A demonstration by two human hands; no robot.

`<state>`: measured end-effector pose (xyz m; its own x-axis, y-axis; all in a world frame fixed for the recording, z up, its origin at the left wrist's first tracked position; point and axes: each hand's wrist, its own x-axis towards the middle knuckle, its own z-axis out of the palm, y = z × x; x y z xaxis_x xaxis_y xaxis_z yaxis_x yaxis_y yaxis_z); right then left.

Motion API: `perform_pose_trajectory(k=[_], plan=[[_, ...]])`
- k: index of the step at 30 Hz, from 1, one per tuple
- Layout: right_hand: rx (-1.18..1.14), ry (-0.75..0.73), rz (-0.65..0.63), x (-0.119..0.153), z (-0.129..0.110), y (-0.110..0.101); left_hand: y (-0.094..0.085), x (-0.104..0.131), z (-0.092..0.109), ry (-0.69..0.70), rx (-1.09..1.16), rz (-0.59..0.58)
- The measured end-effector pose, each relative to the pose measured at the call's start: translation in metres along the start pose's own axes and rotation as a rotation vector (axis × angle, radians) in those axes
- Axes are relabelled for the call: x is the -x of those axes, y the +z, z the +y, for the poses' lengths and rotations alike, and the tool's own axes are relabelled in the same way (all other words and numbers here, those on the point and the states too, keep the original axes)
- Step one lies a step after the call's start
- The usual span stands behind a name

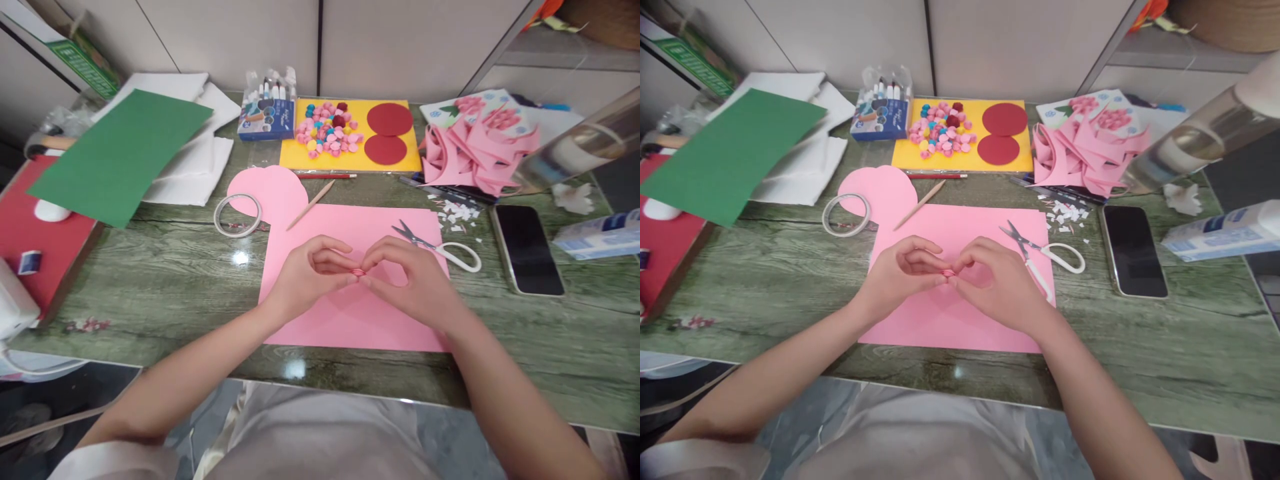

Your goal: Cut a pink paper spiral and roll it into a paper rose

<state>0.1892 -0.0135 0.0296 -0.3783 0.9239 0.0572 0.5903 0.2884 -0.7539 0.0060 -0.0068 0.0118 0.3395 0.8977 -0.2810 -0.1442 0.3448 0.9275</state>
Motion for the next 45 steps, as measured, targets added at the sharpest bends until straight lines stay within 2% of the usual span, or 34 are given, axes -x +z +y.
perform_pose_trajectory(k=[9,15,21,25,32,35,38,45], plan=[[0.016,-0.073,0.136,0.001,-0.004,0.011,0.003,0.003,-0.007,0.103,0.025,0.022],[0.03,-0.105,0.203,0.002,0.0,0.016,0.001,0.003,-0.006,0.09,0.064,0.014],[-0.002,-0.09,0.269,0.002,0.0,0.024,0.004,0.007,-0.008,0.069,0.132,0.08],[-0.021,-0.087,0.235,0.002,0.0,0.025,0.005,0.007,-0.009,0.087,0.137,0.119],[-0.063,-0.016,0.079,0.0,0.002,0.011,0.002,0.005,-0.002,0.049,0.003,0.036],[-0.077,0.014,0.046,0.0,0.003,0.008,0.002,0.005,0.001,0.095,-0.119,0.025],[-0.023,-0.011,0.123,0.0,0.002,0.01,0.002,0.005,0.001,0.131,-0.165,0.047],[0.056,-0.069,0.371,0.003,-0.001,0.026,0.004,0.006,-0.003,0.096,-0.036,0.141]])
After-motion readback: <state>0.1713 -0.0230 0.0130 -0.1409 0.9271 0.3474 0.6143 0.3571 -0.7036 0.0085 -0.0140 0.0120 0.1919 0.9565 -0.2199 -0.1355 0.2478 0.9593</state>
